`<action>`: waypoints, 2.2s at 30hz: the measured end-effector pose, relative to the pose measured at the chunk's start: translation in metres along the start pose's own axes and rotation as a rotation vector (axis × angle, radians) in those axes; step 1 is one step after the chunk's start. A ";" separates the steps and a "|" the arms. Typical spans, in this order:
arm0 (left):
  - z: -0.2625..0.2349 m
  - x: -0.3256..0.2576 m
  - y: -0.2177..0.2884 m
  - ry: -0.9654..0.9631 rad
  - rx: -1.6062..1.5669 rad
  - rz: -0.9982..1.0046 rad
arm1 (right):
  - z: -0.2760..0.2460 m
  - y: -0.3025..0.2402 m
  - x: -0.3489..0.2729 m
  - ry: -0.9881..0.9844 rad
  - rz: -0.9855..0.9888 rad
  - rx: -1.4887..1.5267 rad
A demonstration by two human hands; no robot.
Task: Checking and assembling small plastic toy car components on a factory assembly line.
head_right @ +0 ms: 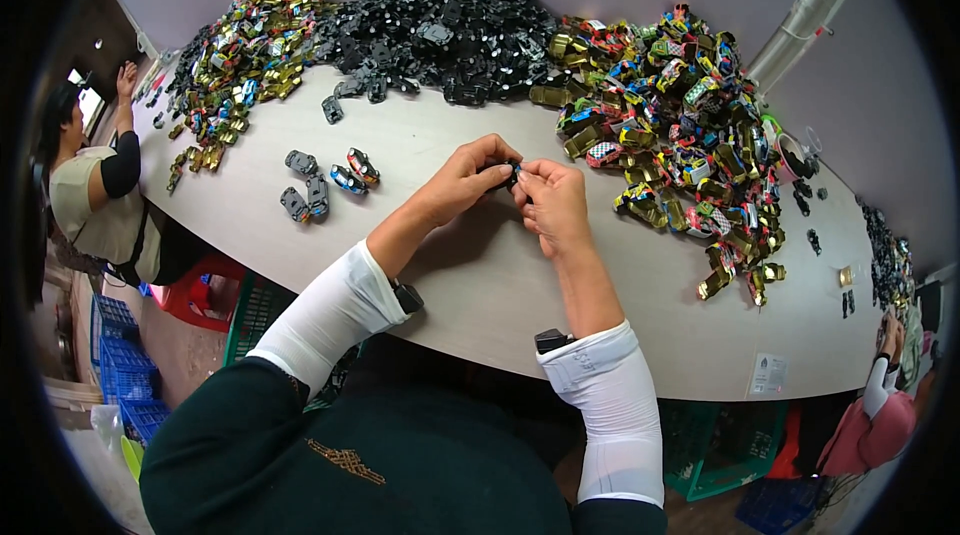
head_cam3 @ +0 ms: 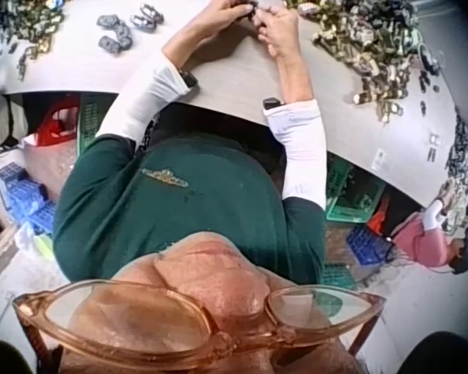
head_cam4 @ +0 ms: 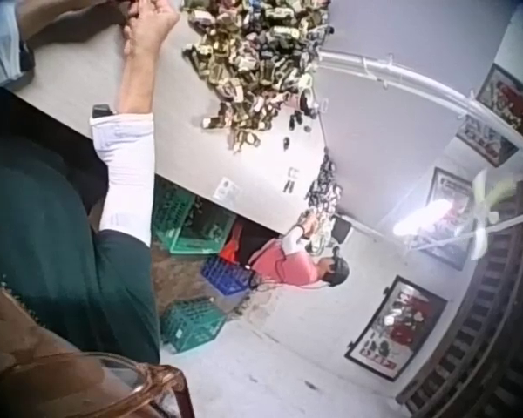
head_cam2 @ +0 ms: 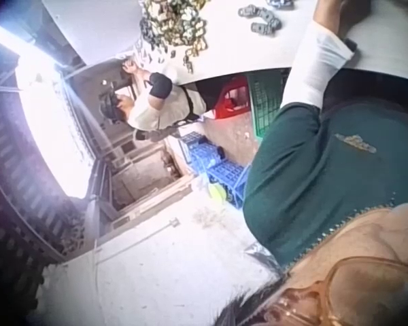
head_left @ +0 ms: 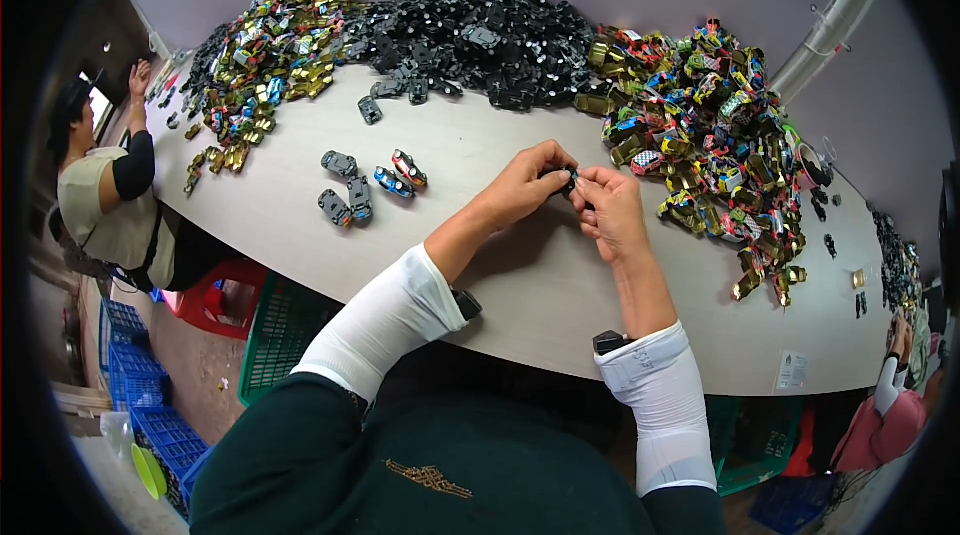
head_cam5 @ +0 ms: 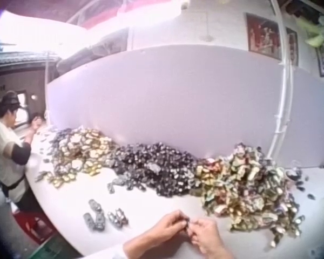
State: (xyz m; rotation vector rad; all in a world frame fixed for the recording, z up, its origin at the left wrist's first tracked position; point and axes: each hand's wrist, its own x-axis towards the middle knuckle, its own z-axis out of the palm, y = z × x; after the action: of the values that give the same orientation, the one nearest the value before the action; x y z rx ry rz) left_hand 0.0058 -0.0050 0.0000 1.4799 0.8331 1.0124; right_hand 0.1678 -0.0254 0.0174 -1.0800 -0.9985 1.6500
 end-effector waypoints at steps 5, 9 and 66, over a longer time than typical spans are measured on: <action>0.003 0.000 0.001 0.014 -0.021 0.007 | -0.008 -0.007 0.000 -0.020 0.044 0.151; 0.001 0.000 -0.007 0.029 0.073 0.123 | 0.004 -0.007 -0.005 0.007 0.027 0.027; -0.018 -0.015 0.035 0.202 1.236 -0.085 | -0.046 0.004 0.034 0.205 -0.615 -0.352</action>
State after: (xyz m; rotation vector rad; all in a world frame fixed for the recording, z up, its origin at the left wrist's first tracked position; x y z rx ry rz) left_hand -0.0175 -0.0173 0.0329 2.3192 1.8352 0.5427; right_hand 0.2026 0.0131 -0.0070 -1.0029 -1.3477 0.8722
